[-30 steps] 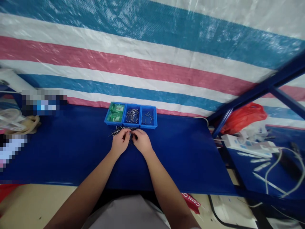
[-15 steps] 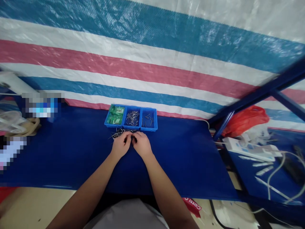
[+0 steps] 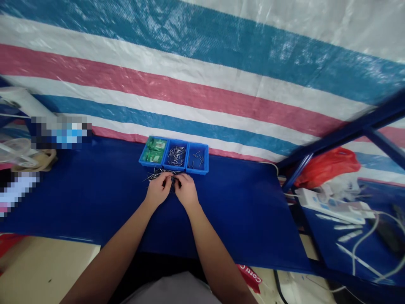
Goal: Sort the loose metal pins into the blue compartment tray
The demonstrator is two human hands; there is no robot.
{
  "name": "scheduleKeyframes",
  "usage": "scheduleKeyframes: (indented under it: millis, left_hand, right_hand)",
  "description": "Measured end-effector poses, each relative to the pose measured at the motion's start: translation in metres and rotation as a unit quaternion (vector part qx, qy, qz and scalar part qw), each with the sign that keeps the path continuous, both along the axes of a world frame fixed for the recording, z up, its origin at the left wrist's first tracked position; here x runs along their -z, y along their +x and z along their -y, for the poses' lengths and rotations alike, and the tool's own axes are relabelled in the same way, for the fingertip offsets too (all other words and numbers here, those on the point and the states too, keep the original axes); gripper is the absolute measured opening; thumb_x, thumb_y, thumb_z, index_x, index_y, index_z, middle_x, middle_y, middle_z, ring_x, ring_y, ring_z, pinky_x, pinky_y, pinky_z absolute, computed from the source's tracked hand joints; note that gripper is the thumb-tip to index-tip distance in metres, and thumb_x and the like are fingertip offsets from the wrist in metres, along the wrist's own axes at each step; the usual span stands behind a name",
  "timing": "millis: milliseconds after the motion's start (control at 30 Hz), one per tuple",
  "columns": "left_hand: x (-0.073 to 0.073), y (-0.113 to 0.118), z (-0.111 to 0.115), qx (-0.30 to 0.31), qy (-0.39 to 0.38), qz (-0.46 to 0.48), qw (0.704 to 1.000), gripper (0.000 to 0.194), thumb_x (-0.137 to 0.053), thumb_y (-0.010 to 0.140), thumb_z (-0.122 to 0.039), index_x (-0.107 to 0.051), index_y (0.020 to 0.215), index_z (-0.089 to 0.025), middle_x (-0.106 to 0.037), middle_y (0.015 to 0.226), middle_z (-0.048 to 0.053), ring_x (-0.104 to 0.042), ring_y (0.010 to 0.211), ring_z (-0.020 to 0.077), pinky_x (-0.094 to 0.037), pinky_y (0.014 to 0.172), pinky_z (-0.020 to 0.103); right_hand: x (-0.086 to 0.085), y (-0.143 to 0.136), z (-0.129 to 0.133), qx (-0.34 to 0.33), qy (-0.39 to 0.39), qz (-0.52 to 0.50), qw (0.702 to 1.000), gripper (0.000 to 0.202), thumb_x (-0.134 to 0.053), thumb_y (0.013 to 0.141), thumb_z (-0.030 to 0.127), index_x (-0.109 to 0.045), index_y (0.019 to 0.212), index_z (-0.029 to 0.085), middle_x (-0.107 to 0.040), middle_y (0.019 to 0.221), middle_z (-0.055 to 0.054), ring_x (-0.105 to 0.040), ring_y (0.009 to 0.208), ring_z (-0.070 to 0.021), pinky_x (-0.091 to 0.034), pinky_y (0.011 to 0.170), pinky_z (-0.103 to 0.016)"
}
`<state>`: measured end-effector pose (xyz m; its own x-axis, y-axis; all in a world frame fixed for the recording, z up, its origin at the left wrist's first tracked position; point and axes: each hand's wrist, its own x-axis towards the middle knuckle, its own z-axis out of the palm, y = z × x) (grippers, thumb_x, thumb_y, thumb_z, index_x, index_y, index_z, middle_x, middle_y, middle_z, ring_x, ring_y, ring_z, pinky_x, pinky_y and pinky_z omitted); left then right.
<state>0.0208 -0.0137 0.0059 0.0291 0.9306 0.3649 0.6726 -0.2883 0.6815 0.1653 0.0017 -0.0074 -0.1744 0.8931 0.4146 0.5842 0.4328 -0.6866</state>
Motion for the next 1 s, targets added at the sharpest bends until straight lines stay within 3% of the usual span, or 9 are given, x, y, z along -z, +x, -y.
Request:
scheduleKeyframes:
  millis: [1000]
  left_hand:
    - [0.0016, -0.0026, -0.0001, 0.033, -0.014, 0.048, 0.998, 0.022, -0.046, 0.095, -0.026, -0.063, 0.108, -0.025, -0.074, 0.098, 0.0, -0.07, 0.086, 0.0141, -0.054, 0.082, 0.026]
  right_hand:
    - [-0.0035, 0.001, -0.0005, -0.012, 0.027, 0.041, 0.999, 0.021, -0.054, 0.088, 0.01, -0.071, 0.096, 0.019, -0.072, 0.094, -0.008, -0.064, 0.089, -0.0238, -0.053, 0.082, -0.038]
